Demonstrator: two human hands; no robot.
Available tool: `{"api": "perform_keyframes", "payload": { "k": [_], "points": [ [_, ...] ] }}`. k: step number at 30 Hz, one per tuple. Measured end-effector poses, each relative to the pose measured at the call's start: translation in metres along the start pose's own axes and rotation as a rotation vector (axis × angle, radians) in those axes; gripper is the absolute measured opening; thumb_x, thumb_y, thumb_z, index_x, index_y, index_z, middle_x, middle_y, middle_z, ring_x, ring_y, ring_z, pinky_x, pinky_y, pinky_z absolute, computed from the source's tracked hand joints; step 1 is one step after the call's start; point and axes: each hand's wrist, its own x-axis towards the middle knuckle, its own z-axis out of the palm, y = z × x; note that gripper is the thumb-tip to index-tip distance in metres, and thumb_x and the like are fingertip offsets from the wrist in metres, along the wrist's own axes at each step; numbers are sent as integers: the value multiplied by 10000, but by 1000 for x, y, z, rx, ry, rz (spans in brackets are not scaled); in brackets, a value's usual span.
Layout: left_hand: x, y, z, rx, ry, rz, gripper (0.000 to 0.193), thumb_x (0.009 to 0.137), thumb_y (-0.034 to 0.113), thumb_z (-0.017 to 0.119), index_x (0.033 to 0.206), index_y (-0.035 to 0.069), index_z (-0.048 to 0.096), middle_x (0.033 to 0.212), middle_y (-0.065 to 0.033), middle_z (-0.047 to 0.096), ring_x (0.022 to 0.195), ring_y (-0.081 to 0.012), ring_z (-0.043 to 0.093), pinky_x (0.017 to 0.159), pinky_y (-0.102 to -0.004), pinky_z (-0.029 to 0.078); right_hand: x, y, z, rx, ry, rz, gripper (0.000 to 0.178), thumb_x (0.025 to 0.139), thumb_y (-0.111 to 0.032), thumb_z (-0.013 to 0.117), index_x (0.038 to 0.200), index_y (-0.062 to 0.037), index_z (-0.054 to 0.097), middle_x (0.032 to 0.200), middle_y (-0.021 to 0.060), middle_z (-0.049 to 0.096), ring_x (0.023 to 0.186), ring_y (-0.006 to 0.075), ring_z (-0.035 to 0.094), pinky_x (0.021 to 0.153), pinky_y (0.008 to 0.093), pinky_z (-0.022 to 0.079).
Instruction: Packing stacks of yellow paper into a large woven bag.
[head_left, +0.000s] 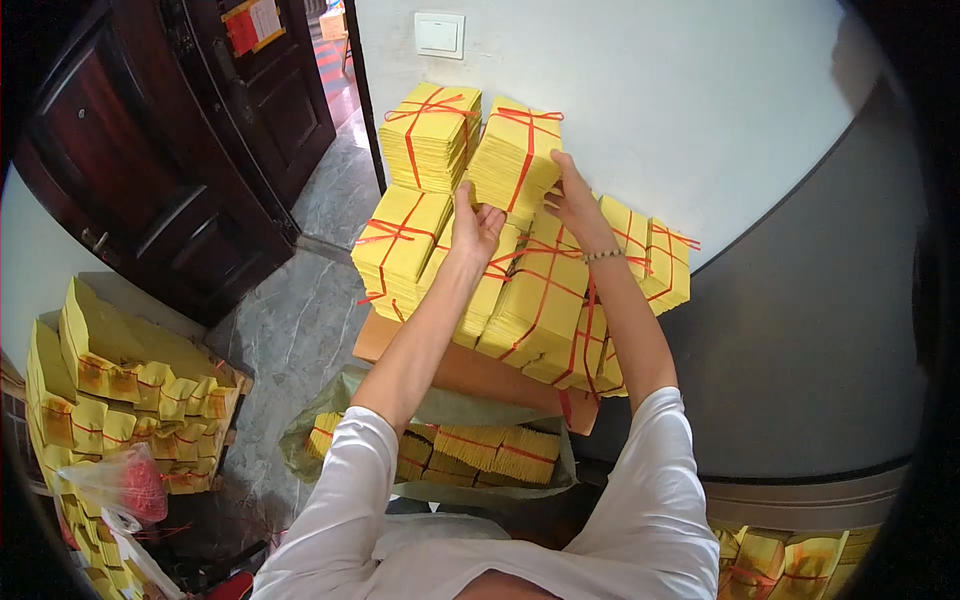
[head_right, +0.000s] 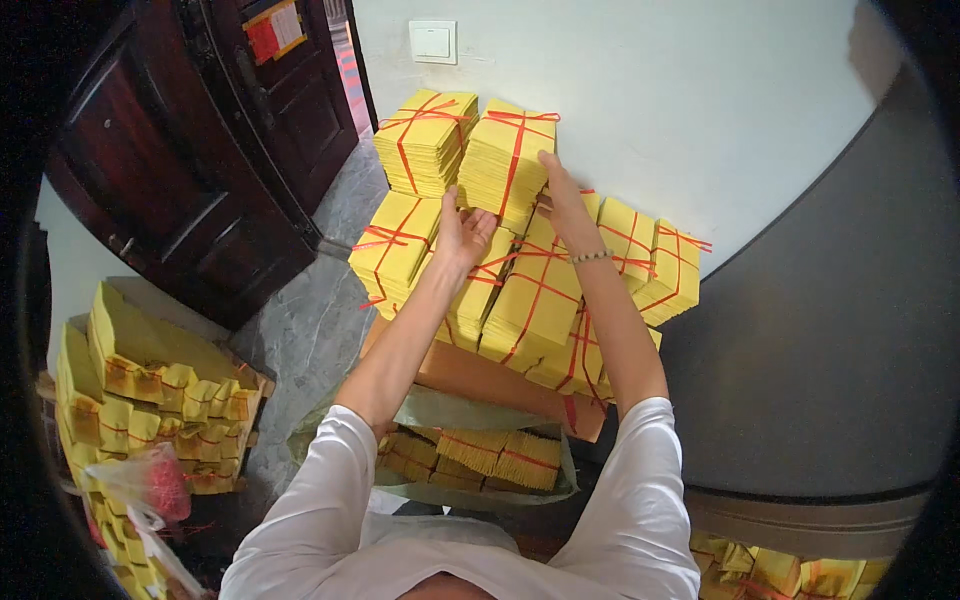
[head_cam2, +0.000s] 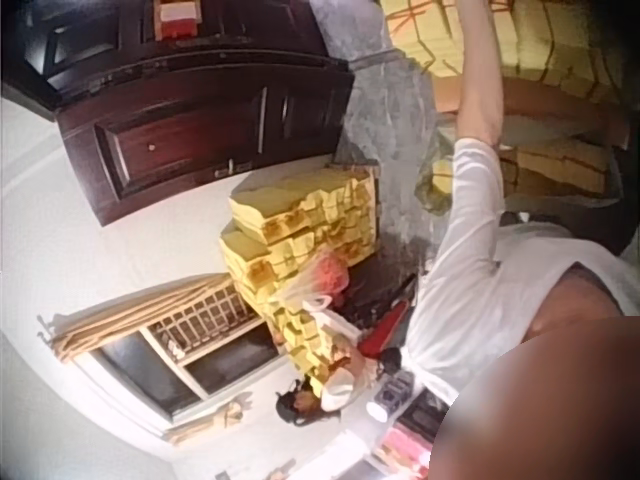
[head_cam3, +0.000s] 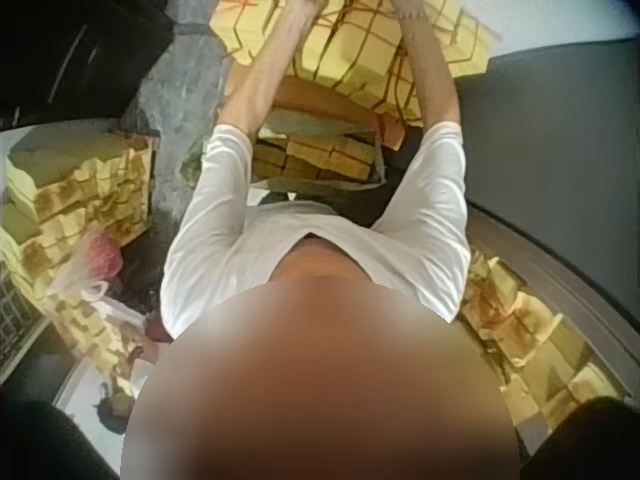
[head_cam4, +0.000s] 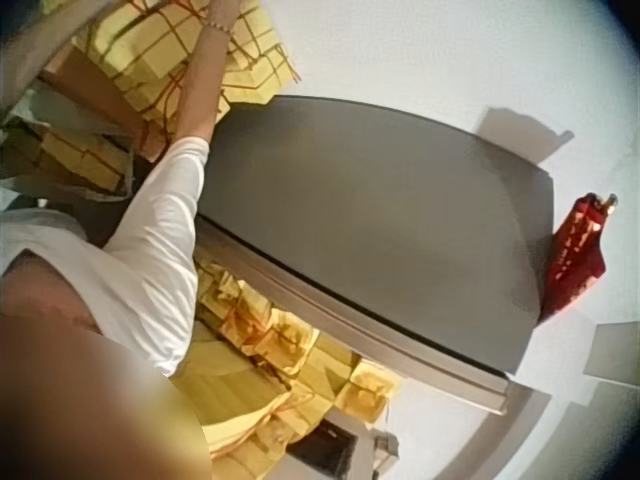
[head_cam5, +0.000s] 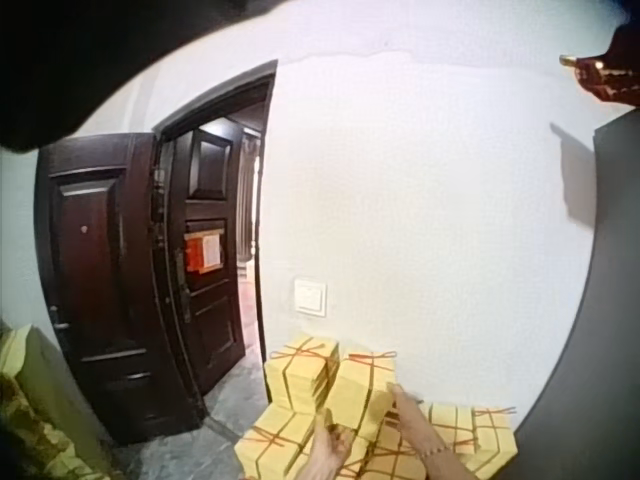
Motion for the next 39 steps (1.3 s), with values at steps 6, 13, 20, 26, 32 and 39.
{"api": "perform_keyframes", "payload": {
  "k": [6,13,20,26,32,39],
  "points": [
    [-24,19,5,169,-102,-85,697,785,517,623,1261,70,378,1119,-126,453,1060,-273,472,935,-388,417,-24,-7,-9,228,-133,25,407,780,-504,503,964,-142,530,872,4,523,782,137,486,745,320,421],
    [-71,26,7,279,-380,-20,487,865,381,550,1194,44,427,1182,-158,525,1030,-252,569,872,-387,481,-82,16,-48,402,-113,-194,367,877,-447,423,1028,-129,527,964,12,556,826,134,511,756,315,439],
    [-191,56,-39,513,-436,-179,678,825,581,482,1181,12,381,1108,-180,572,984,-271,597,888,-373,464,-225,44,-45,406,-92,-255,470,920,-416,395,1199,-48,482,1199,31,539,1110,148,496,953,331,366],
    [-296,46,-144,712,-388,-310,1133,665,861,334,1369,-23,249,1324,-176,393,1127,-246,500,950,-362,401,-338,138,-21,213,-4,-101,505,916,-320,394,1280,30,414,1266,107,487,1193,189,427,1024,328,295],
    [-388,23,-221,706,54,-423,1158,601,856,423,1402,39,240,1400,-126,337,1240,-243,388,1016,-399,332,-410,199,19,-100,-334,-154,535,859,-255,497,1288,42,381,1242,180,458,1165,261,436,995,353,322],
    [-406,26,-288,365,400,-397,716,745,452,615,1318,90,381,1273,-98,485,1145,-275,488,947,-438,411,-426,247,54,-284,-494,-68,526,889,-289,482,1296,22,364,1195,199,447,1117,304,461,946,358,363]
  ]
}}
